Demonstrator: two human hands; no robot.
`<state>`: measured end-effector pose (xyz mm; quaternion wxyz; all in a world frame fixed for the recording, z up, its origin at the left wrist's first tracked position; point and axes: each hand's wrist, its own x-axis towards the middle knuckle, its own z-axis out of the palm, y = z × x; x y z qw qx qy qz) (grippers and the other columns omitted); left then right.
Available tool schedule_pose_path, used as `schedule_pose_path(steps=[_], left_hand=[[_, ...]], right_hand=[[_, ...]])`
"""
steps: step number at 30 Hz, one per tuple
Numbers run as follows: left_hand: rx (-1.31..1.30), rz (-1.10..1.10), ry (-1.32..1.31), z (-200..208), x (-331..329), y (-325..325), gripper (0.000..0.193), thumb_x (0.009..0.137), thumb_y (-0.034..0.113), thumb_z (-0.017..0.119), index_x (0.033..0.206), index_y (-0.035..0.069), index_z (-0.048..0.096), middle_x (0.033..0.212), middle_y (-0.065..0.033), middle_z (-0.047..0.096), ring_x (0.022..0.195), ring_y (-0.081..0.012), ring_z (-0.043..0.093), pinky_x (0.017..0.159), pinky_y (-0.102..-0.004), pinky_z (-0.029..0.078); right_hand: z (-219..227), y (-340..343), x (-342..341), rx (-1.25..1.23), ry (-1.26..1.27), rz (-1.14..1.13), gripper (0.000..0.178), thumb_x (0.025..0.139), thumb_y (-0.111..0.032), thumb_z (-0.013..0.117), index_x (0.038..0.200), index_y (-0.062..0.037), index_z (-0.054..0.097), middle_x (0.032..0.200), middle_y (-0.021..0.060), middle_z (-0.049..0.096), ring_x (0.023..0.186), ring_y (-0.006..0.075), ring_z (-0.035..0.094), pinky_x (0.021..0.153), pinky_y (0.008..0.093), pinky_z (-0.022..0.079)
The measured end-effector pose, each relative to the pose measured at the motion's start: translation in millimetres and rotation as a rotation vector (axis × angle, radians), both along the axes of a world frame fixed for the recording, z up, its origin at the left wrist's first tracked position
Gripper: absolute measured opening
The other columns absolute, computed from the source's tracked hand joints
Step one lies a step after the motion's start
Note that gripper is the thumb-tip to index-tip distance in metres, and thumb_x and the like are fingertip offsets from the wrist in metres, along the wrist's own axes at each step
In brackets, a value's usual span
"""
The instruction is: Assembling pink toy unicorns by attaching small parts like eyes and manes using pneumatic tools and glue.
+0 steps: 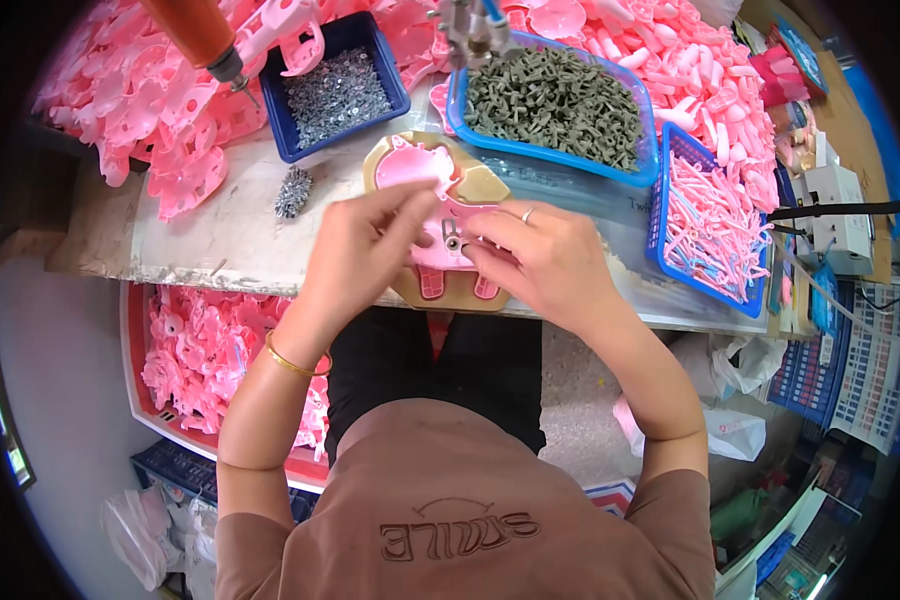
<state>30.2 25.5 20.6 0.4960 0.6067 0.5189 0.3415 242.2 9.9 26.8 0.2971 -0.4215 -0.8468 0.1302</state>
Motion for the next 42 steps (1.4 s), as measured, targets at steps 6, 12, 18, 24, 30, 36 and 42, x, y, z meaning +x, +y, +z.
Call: schedule_pose_path(steps=[6,12,18,24,30,36,42], left_hand=[[0.454,0.164,0.160,-10,-28,3,0.018,0.096,0.014,0.064,0.107,0.003,0.073,0.089,-0.0092,0.071,0.068,-0.0141,0.061,0.058,-0.0288,0.046],[0.646,0.080,0.342,-16,-29,-8,0.014,0.088,0.009,0.070,0.101,0.006,0.073,0.093,-0.0089,0.071,0.084,-0.0257,0.065,0.075,-0.0368,0.055],[0.870,-0.128,0.430,-22,-29,-14,0.019,0.081,0.009,0.073,0.100,0.006,0.071,0.105,-0.0075,0.071,0.100,-0.0270,0.065,0.086,-0.0370,0.054],[0.879,-0.342,0.636,-27,-32,-19,0.029,0.084,0.023,0.072,0.110,0.012,0.067,0.126,-0.0067,0.061,0.120,-0.0281,0.055,0.101,-0.0425,0.046],[0.906,-0.382,0.700,-22,-28,-15,0.027,0.085,0.027,0.070,0.106,0.012,0.063,0.120,-0.0077,0.060,0.120,-0.0280,0.053,0.108,-0.0446,0.041],[0.890,-0.345,0.693,-26,-22,-17,0.025,0.085,0.026,0.070,0.104,0.011,0.064,0.114,-0.0091,0.060,0.117,-0.0285,0.054,0.107,-0.0448,0.042],[0.871,-0.314,0.665,-28,-20,-20,0.025,0.084,0.024,0.071,0.104,0.010,0.065,0.115,-0.0093,0.059,0.118,-0.0289,0.053,0.108,-0.0462,0.042]], right_hand=[[-11,8,-19,0.011,-0.144,-0.031,0.013,0.081,-0.018,0.074,0.090,-0.0100,0.069,0.079,0.0036,0.063,0.075,0.0238,0.065,0.063,0.0374,0.052],[-16,18,-29,-0.073,-0.253,0.030,0.015,0.080,-0.019,0.072,0.082,-0.0064,0.064,0.080,0.0072,0.063,0.076,0.0272,0.066,0.065,0.0411,0.053],[-18,26,-27,-0.142,-0.274,0.079,0.015,0.078,-0.017,0.072,0.083,-0.0043,0.065,0.081,0.0102,0.064,0.077,0.0311,0.066,0.066,0.0438,0.052],[-9,35,-29,-0.203,-0.301,0.137,0.016,0.077,-0.016,0.072,0.083,-0.0037,0.065,0.081,0.0123,0.065,0.077,0.0348,0.066,0.068,0.0466,0.052],[-9,32,-26,-0.261,-0.333,0.133,0.014,0.078,-0.015,0.071,0.086,-0.0041,0.066,0.086,0.0128,0.066,0.081,0.0356,0.066,0.072,0.0472,0.053],[-15,18,-20,-0.189,-0.212,0.062,0.016,0.078,-0.015,0.072,0.088,-0.0045,0.065,0.093,0.0104,0.065,0.092,0.0328,0.064,0.077,0.0451,0.052],[-3,3,4,-0.032,-0.256,-0.071,0.016,0.075,-0.016,0.075,0.083,-0.0076,0.064,0.086,0.0062,0.058,0.085,0.0272,0.058,0.075,0.0396,0.049]])
